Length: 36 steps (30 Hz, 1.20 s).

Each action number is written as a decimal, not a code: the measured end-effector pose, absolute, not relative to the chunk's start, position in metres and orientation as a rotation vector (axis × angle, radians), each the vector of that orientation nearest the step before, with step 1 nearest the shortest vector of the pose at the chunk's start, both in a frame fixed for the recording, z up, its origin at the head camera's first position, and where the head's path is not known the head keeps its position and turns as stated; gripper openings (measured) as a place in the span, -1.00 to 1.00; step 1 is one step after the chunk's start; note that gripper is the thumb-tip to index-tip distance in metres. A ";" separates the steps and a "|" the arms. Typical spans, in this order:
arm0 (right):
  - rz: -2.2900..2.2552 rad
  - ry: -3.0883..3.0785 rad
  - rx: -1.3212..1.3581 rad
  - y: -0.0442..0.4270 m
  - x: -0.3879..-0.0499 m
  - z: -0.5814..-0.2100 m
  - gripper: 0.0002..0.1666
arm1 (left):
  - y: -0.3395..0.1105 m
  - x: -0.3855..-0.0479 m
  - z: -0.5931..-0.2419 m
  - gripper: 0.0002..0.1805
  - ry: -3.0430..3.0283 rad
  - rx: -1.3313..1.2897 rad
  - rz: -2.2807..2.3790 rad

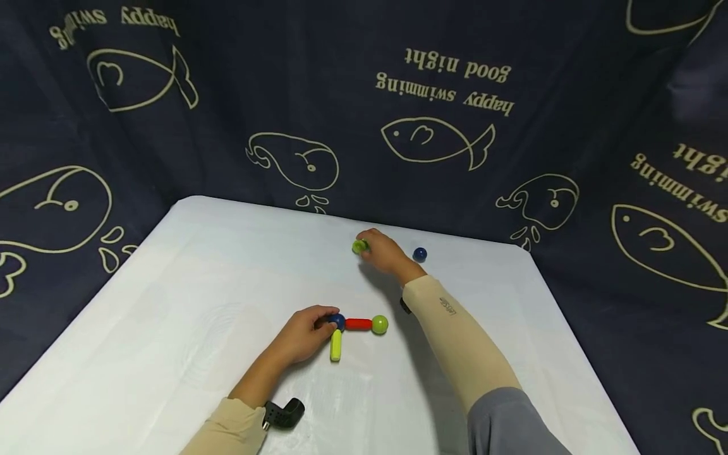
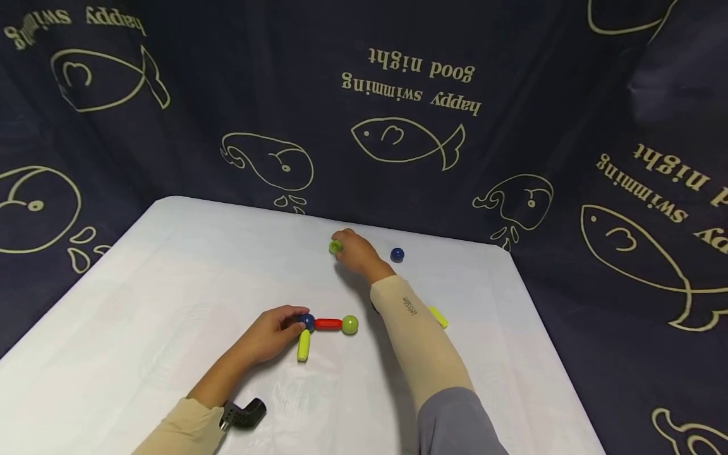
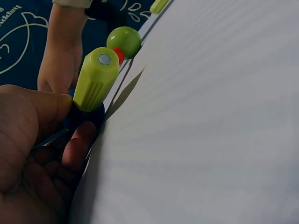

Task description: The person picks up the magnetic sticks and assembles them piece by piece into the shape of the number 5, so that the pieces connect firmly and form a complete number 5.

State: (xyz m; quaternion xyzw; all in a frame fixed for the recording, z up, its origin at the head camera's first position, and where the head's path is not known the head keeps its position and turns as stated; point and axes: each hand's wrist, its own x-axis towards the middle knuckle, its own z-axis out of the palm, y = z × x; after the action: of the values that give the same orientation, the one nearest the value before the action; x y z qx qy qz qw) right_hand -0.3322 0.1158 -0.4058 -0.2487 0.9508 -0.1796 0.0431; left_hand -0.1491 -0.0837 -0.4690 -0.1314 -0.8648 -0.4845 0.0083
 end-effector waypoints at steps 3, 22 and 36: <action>-0.490 2.903 -0.782 0.114 -0.334 -0.411 -0.48 | -0.085 -0.149 -0.470 -0.70 -2.702 -0.418 -1.508; -0.464 2.926 -0.734 0.110 -0.335 -0.423 -0.61 | -0.084 -0.146 -0.469 -0.71 -2.698 -0.418 -1.506; -0.505 2.880 -0.704 0.105 -0.338 -0.426 -0.70 | -0.084 -0.149 -0.470 -0.70 -2.715 -0.416 -1.496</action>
State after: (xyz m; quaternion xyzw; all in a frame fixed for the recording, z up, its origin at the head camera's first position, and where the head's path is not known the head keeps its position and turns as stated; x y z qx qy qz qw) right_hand -0.3378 0.1048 -0.4261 -0.2335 0.9555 -0.1675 0.0672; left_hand -0.1488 -0.0836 -0.4695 -0.1330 -0.8681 -0.4782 0.0069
